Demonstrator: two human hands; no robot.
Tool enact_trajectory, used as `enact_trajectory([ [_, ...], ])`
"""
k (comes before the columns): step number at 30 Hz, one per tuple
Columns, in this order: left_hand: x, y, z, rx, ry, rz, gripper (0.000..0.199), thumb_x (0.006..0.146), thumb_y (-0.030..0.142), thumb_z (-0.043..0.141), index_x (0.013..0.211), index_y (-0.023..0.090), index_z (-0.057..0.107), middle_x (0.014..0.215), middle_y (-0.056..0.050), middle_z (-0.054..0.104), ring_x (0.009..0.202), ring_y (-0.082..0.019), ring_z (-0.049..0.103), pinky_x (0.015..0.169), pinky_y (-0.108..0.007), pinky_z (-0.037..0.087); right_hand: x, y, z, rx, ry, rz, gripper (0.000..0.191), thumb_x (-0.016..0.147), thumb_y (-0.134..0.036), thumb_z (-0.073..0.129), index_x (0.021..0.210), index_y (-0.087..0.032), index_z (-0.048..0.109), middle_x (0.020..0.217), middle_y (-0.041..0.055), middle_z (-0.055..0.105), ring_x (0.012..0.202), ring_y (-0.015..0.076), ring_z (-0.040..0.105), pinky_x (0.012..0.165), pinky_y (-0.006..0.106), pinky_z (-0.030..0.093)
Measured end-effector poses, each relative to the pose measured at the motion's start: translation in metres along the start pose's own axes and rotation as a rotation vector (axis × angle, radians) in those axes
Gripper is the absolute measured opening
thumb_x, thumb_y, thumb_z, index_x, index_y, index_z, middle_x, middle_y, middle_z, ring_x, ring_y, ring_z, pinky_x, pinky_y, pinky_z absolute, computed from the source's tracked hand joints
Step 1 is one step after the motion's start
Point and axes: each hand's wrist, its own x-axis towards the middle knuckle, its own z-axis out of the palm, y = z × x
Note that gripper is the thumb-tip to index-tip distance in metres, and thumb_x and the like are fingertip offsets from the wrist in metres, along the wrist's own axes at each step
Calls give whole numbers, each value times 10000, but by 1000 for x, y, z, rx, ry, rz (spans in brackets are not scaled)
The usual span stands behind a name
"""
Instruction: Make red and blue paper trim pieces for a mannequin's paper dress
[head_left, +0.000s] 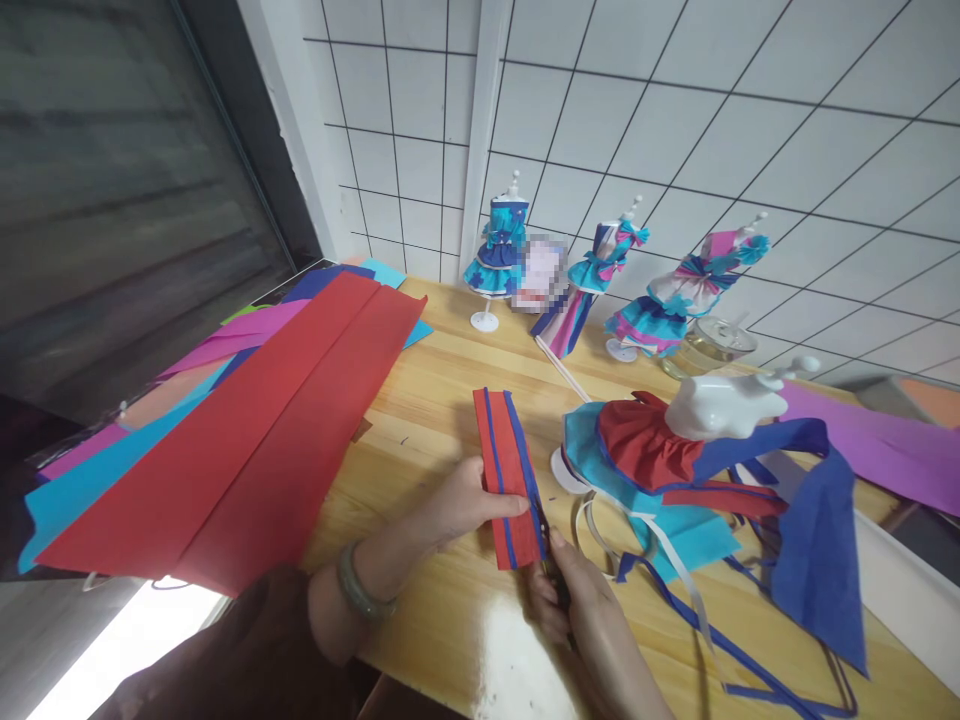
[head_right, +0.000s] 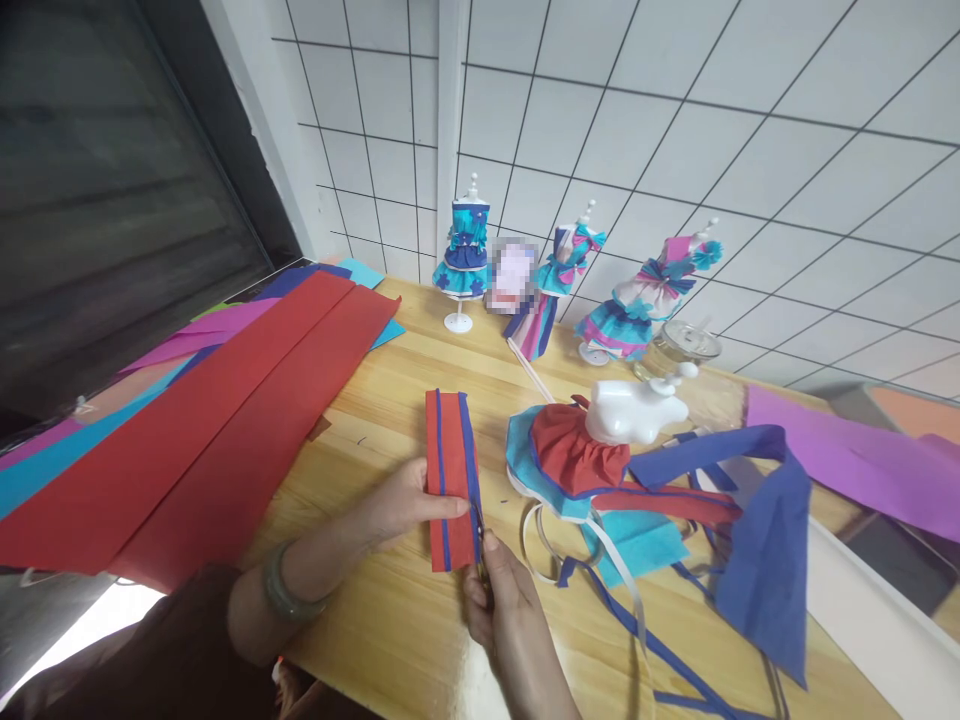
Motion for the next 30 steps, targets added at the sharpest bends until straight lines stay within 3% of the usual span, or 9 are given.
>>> enact_trajectory([
  [4, 0, -1, 2, 10, 48, 12, 322, 575, 189, 767, 858, 122, 628, 839, -47, 669, 755, -149, 607, 753, -285, 479, 2, 5, -1, 92, -57, 12, 518, 763, -665, 466, 563, -197, 371, 415, -96, 270, 357, 32, 187, 379, 199, 98],
  [10, -2, 1, 4, 60, 56, 37, 257, 593, 187, 744, 816, 122, 633, 807, -45, 673, 747, -158, 615, 726, -278, 486, 5, 9, 1, 111, 4, -3, 495, 746, -658, 504, 609, -199, 382, 412, -105, 279, 350, 30, 184, 367, 188, 97],
  [18, -3, 4, 6, 39, 91, 53, 253, 584, 149, 735, 818, 128, 640, 794, -33, 670, 744, -151, 614, 727, -269, 484, 2, 6, 1, 42, -10, -46, 507, 795, -635, 456, 560, -200, 346, 424, -102, 249, 373, 30, 142, 389, 202, 81],
  [30, -3, 2, 2, 44, 29, 39, 459, 555, 125, 763, 996, 133, 637, 830, -33, 668, 758, -149, 612, 747, -282, 477, -2, 0, 6, 0, 39, -54, 479, 779, -636, 468, 599, -206, 357, 441, -101, 266, 373, 34, 172, 400, 212, 91],
])
